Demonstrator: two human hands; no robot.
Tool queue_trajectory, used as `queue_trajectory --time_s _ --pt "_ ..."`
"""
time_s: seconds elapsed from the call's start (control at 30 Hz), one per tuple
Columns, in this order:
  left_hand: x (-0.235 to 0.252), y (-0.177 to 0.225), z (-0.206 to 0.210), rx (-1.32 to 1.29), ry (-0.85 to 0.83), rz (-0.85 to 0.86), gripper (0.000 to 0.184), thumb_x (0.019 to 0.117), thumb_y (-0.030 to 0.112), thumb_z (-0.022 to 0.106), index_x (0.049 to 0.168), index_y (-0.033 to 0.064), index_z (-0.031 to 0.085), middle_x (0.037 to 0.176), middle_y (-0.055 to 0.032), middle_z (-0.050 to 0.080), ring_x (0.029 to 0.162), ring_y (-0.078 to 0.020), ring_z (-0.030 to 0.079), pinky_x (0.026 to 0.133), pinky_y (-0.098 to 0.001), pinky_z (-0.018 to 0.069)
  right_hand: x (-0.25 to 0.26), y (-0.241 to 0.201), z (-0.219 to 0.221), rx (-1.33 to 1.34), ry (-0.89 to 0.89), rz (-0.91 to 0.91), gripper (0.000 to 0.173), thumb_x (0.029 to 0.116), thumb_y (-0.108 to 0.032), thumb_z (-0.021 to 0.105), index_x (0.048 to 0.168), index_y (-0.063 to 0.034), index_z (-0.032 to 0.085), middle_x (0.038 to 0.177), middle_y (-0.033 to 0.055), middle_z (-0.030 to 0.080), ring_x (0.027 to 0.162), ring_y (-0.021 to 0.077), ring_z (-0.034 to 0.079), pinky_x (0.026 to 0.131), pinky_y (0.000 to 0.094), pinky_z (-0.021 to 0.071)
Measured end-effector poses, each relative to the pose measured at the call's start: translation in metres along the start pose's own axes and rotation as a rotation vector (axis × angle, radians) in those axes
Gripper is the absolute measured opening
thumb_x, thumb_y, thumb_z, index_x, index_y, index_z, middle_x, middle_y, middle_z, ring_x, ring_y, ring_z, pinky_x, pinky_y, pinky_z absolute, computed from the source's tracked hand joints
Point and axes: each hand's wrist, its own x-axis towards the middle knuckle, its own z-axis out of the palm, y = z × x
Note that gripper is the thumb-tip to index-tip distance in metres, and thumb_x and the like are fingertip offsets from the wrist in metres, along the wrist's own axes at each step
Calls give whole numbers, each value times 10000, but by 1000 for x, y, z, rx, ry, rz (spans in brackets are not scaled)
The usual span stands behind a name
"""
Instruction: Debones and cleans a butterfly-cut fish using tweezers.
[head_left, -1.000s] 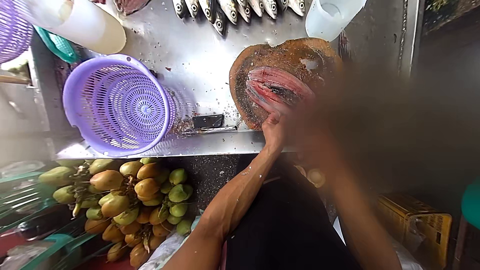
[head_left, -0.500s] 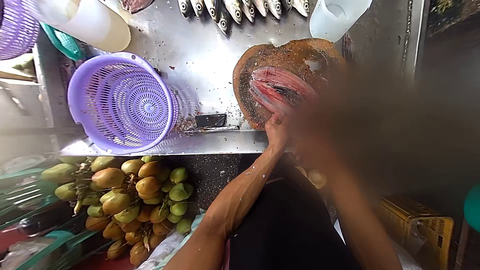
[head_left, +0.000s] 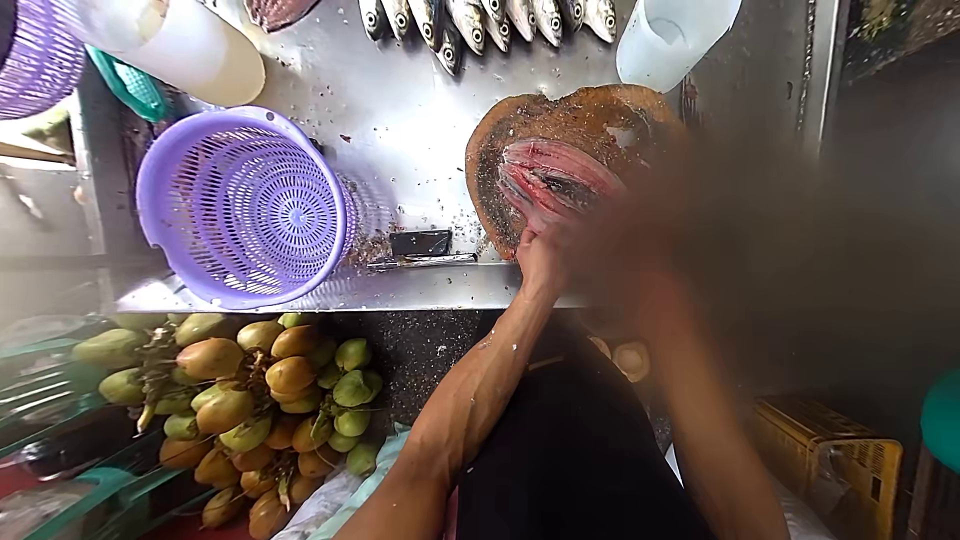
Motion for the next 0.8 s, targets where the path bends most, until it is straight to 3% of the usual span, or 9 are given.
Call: queue_trajectory --time_s 0.07,0.1,0.17,0.23,0.37,0.5,0.67,0.73,0.8 --pt "9 3 -2 -32 -41 29 269 950 -49 557 1210 17 541 1069 -133 665 949 -236 673 846 -443 582 -5 -4 1 -51 -146 17 326 1079 -240 397 1274 6 486 890 141 736 679 181 712 510 253 544" --pt "12 3 -6 -16 -86 50 266 937 -72 562 1190 11 563 1042 -126 677 927 -229 679 835 -434 587 -10 -8 5 -86 -263 0 372 1036 -244 477 1294 24 467 898 144 739 691 186 713 541 268 558" --pt "9 3 -14 49 -168 83 286 910 -104 570 1176 1 580 1002 -112 684 887 -206 684 809 -406 595 -19 -11 16 -140 -474 12 461 963 -270 615 1285 35 489 895 134 749 689 181 710 570 281 565" --pt "8 3 -17 93 -222 115 305 885 -126 580 1162 0 576 968 -104 688 856 -191 687 787 -383 598 -15 -9 30 -181 -595 50 452 959 -257 644 1267 50 517 882 127 753 679 169 708 569 275 565" --pt "4 5 -27 247 -262 160 328 869 -79 641 1171 42 599 967 -80 698 838 -165 687 745 -366 600 -12 -3 47 -265 -538 16 366 960 -148 638 1248 66 568 851 123 740 674 168 701 585 278 574" --pt "5 5 -31 274 -241 158 345 891 -51 643 1213 66 599 1032 -101 693 884 -198 691 762 -412 604 -29 -11 43 -208 -575 -118 441 949 -179 694 1278 75 545 893 122 747 690 172 706 587 282 585" --pt "9 2 -32 300 -277 195 327 884 -56 643 1193 48 611 977 -98 705 826 -183 691 716 -389 602 -5 -2 52 -200 -583 67 370 990 -197 594 1254 59 548 883 140 748 687 166 704 568 265 552" --pt "13 3 -29 302 -258 214 290 871 -67 651 1144 26 621 926 -104 708 781 -178 691 687 -371 599 -2 -3 56 -235 -566 -23 356 968 -153 634 1244 62 569 854 121 740 671 161 697 566 267 561" --pt "17 6 -26 260 -225 196 320 852 -109 637 1159 -24 606 966 -144 710 837 -214 705 752 -401 611 -9 -7 56 -219 -588 -106 399 966 -142 654 1290 66 546 882 118 738 684 170 697 577 278 575"
